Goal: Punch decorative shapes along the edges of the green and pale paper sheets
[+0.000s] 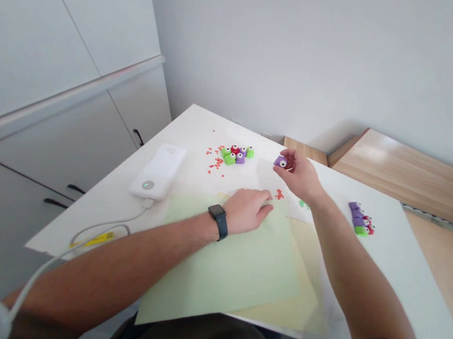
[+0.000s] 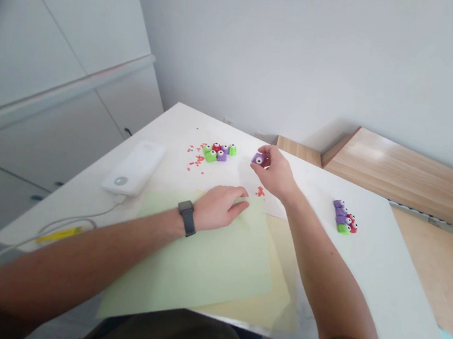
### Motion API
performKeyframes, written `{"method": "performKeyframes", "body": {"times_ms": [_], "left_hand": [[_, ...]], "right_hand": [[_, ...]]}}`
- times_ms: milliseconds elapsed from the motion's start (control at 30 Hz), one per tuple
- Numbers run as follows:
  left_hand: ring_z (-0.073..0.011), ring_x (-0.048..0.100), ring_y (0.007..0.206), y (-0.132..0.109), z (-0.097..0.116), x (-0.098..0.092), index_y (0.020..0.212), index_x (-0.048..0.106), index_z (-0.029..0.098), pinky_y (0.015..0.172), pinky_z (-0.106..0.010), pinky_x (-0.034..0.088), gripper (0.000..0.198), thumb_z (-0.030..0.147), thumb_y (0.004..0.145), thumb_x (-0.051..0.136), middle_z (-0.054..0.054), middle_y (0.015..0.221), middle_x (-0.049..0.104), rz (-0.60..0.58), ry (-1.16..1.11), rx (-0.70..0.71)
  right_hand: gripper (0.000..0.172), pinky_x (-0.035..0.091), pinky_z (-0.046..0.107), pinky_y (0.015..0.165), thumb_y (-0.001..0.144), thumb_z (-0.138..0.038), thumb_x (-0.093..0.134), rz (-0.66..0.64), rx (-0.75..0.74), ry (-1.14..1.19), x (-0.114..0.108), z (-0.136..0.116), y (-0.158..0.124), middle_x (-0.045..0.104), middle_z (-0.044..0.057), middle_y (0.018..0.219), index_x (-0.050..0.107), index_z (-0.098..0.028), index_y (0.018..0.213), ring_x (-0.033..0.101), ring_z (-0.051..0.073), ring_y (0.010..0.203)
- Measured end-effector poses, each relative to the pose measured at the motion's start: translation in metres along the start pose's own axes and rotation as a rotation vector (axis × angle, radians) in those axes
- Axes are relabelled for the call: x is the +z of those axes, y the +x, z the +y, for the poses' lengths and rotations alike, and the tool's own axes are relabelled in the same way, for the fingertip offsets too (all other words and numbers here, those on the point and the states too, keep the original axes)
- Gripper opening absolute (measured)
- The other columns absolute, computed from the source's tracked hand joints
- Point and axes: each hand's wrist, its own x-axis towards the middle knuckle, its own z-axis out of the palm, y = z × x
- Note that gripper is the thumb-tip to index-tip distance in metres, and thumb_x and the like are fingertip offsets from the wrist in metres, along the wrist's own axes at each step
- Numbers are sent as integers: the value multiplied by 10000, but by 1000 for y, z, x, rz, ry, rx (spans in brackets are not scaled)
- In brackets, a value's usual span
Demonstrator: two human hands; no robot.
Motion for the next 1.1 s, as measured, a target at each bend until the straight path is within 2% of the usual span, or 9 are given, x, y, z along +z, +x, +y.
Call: {"method": "performKeyframes", "body": {"times_ms": [100,233,333,433,533,700,833,933,1100], "left_hand": [[-284,749,1005,0,-1,2,1146,671,196,850,-386,533,243,360,1049,521,-104,1087,793,6,-11,-5],[-269,745,985,0,-1,3,1095,679,201,840,-374,524,222,351,1049,522,-93,1078,792,7,-33,-8],[-255,744,950,0,-1,2,1073,682,205,804,-359,514,211,348,1045,529,-84,1061,795,4,-48,-22],[-244,742,943,-1,1,0,1061,684,207,796,-348,506,206,346,1042,534,-79,1059,796,-1,-56,-35],[-239,738,919,-1,2,-2,1050,690,205,780,-343,499,204,349,1033,546,-77,1035,796,-4,-69,-57],[-239,735,900,-1,3,-4,1055,703,205,772,-349,489,213,358,1020,560,-71,1033,800,0,-106,-100],[-250,738,954,-1,4,-5,1080,706,204,815,-363,497,230,370,1023,557,-78,1099,800,-3,-103,-110],[-249,740,968,-1,4,-6,1090,706,205,828,-362,502,231,371,1022,559,-78,1126,800,-7,-107,-125],[-239,735,935,-2,5,-8,1092,703,211,817,-356,498,234,380,1026,555,-63,1122,801,-5,-104,-126]], "right_hand": [[358,536,354,762,872,-339,773,-19,43,103,-17,-2,-38,709,53,1019,655,-228,1191,646,192,839],[357,521,339,753,905,-380,789,-36,49,347,-30,-8,-84,667,23,984,613,-255,1188,629,180,856],[372,500,329,707,935,-413,768,-25,71,490,-34,-12,-108,629,4,959,543,-269,1194,590,162,791],[348,457,316,677,971,-410,728,-30,119,531,-34,-10,-123,573,-18,921,501,-272,1196,536,146,739],[316,397,305,646,994,-393,683,-76,160,589,-30,2,-131,544,-27,892,490,-271,1213,490,142,714],[177,305,307,559,1020,-406,497,-173,323,843,-23,21,-135,579,-23,779,494,-263,1126,442,150,594],[215,295,294,568,988,-423,652,-119,336,778,-28,20,-133,569,-31,779,559,-256,1085,441,132,619],[290,315,286,581,904,-432,799,-81,310,717,-33,16,-131,533,-38,785,617,-235,1014,428,116,638],[349,437,302,699,810,-391,904,-117,307,713,-35,18,-131,630,-7,907,669,-230,1013,556,143,774]]}}
